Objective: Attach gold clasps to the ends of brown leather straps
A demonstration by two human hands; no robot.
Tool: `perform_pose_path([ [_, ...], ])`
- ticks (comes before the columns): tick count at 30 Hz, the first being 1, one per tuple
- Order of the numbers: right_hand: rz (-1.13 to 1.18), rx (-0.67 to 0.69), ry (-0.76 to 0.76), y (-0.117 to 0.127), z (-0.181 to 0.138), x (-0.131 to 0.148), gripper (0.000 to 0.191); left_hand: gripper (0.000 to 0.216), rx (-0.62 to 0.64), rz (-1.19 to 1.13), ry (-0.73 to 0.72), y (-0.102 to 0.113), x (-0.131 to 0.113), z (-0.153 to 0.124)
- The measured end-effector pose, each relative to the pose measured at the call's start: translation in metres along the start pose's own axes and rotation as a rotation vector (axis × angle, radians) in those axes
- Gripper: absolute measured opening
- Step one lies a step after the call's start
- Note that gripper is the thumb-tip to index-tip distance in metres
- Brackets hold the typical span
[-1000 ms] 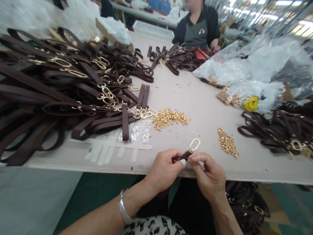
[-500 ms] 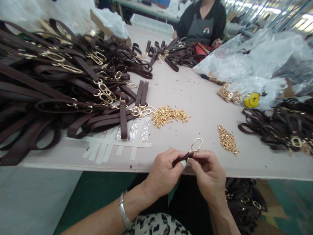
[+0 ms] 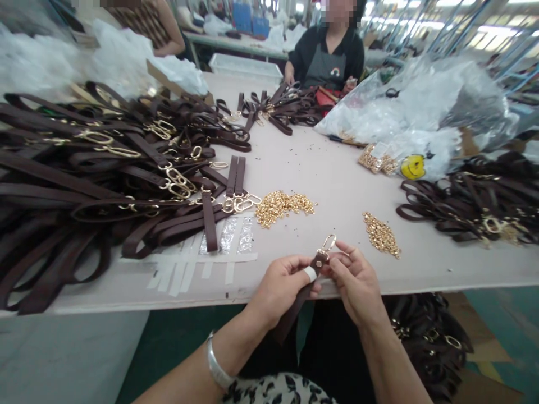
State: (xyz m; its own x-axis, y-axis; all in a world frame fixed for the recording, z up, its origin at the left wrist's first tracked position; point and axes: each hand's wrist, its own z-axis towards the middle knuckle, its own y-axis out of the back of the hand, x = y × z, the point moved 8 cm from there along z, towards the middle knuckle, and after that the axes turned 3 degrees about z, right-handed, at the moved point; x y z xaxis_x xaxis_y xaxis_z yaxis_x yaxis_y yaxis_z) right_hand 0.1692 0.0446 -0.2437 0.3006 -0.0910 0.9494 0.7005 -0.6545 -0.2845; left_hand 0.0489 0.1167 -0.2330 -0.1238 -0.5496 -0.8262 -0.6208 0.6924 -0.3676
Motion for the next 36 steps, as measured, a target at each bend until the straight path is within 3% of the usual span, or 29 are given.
perform_pose_path([
  [9,0.07,0.126,-0.033,-0.001,-0.005,0.009,0.058,0.031,0.181,-0.25,0.155,-0.007,0.01,-0.008],
  [13,0.132,0.088,-0.038,0.005,0.0,0.01,0.041,0.044,0.279,-0.32,0.232,-0.013,0.017,-0.011],
  [16,0.166,0.027,-0.069,0.007,0.003,0.007,0.034,0.042,0.23,-0.266,0.224,-0.009,0.018,-0.01],
  [23,0.135,-0.078,-0.124,0.006,0.008,0.006,0.042,0.029,0.09,0.183,-0.072,-0.002,-0.004,-0.007],
  [29,0.227,-0.009,-0.172,0.001,0.012,0.004,0.031,0.018,0.086,-0.003,0.112,-0.001,0.012,-0.002],
  [36,0.219,0.004,-0.19,0.0,0.011,0.001,0.033,0.017,0.099,-0.031,0.106,-0.004,0.01,0.0],
])
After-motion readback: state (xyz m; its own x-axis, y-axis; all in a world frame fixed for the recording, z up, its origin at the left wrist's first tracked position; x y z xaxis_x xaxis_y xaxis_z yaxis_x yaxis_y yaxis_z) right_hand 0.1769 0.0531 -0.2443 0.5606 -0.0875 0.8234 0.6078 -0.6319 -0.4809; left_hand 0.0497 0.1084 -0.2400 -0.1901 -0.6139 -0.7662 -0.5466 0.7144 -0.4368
